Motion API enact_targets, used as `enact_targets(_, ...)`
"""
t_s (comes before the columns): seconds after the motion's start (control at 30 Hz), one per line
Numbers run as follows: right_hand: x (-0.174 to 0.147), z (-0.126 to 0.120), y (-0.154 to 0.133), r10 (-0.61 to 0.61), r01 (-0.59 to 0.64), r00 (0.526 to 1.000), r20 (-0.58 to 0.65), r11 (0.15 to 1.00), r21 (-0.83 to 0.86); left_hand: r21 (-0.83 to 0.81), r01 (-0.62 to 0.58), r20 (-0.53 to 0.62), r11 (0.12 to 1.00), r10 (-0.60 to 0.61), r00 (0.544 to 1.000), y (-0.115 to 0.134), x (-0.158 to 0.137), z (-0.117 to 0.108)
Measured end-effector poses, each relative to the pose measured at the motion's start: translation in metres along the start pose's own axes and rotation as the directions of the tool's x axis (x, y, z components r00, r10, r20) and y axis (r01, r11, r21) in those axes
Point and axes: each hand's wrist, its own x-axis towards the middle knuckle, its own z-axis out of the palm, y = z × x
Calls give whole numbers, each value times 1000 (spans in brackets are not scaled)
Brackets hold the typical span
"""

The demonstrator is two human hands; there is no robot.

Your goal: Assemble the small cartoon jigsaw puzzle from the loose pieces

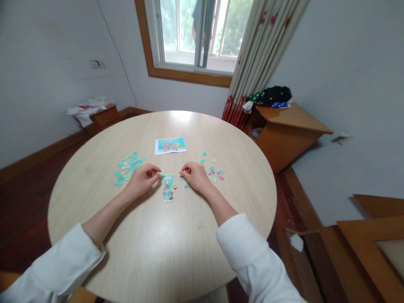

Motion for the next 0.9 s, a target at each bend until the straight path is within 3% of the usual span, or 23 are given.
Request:
enact_targets(0.3, 7, -47, 37, 189, -181, 976, -111, 980, 84, 2, 4, -19, 1000, -4, 1000, -2, 1, -2)
enact_targets(0.4, 7, -58, 50, 281, -278, 955, -90, 959, 51, 10, -4, -17, 1000, 4, 1000, -2, 2, -2)
enact_targets(0.67, 4, -71, 66, 326, -322, 944, -55, 944, 75, 16, -17, -56, 1000, 18, 998, -3, 2, -2)
enact_targets(0.9, 2, -72, 77, 428, -426, 903, -29, 903, 50, 13, 27, -56, 1000, -26, 998, -2, 1, -3)
